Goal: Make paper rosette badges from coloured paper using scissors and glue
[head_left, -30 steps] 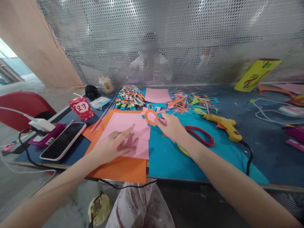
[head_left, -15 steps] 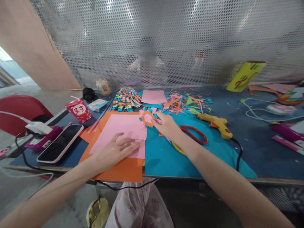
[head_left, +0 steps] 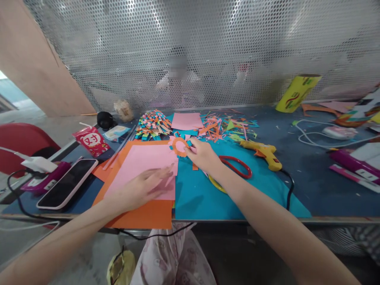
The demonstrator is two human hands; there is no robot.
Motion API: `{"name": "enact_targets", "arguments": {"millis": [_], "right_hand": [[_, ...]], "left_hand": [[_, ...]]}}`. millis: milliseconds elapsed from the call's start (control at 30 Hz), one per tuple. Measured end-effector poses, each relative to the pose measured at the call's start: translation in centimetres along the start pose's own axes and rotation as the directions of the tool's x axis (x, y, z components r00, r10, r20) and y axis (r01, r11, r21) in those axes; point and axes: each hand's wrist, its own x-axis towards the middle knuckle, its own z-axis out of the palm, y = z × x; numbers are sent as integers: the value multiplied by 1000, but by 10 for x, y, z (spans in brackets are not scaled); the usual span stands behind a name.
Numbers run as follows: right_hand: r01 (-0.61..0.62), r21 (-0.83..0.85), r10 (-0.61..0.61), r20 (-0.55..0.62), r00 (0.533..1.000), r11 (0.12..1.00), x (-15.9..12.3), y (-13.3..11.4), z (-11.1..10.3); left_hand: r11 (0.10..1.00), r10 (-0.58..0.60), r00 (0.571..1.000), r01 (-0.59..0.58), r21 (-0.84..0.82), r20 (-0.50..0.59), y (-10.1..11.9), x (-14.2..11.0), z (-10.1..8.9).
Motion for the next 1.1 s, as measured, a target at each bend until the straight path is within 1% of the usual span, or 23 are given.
{"name": "enact_targets", "arguments": {"millis": [67, 133, 200, 300, 367, 433, 467, 567, 633, 667, 800, 867, 933, 1000, 1033, 1100], "right_hand": [[-2, 4, 2, 3, 1000, 1000, 0, 0, -1], [-4, 26, 3, 16, 1000, 1000, 0, 1, 1], [8, 73, -10, 30, 1000, 997, 0, 2, 5], [53, 117, -60, 52, 997, 992, 0, 4, 12], [70, 103, -76, 63, 995, 992, -1, 4, 14], [62, 90, -68, 72, 995, 994, -1, 4, 12], [53, 86, -59, 71, 996, 995, -1, 4, 11], [45, 78, -50, 61, 997, 996, -1, 2, 6], [52, 61, -56, 57, 997, 997, -1, 1, 6], [52, 52, -55, 63, 996, 997, -1, 1, 6], [27, 21, -29, 95, 995, 999, -2, 0, 8], [38, 26, -40, 91, 995, 999, -1, 0, 8], [51, 29, -53, 73, 996, 998, -1, 0, 7], [52, 35, -54, 51, 997, 998, -1, 1, 6], [50, 40, -52, 46, 998, 998, 0, 1, 5], [52, 54, -55, 44, 998, 997, 0, 1, 6]], "left_hand": [[997, 23, 1000, -24, 76, 8, 7, 0, 3], [990, 20, 1000, -19, 139, -8, 12, -4, 7], [985, 6, 999, 0, 170, -35, 13, -9, 12], [984, 19, 998, -8, 178, -57, 13, -14, 16], [988, 12, 999, -6, 156, -36, 14, -14, 14], [994, -13, 1000, 16, 106, -25, 15, -12, 11], [997, -21, 999, 25, 75, -43, 16, -11, 8], [999, -33, 983, 39, 33, -178, 17, -13, 2], [998, -33, 971, 47, 51, -235, 16, -19, 1], [997, -34, 971, 50, 61, -235, 14, -22, 2], [997, -19, 987, 32, 77, -161, 9, -32, 7], [997, -39, 985, 49, 52, -171, 7, -32, 5], [996, -90, 967, 91, -5, -239, 8, -30, 0], [991, -127, 933, 103, -88, -338, 12, -26, -7], [989, -122, 920, 80, -126, -372, 16, -23, -10], [985, -51, 921, -17, -170, -386, 23, -14, -13]]}}
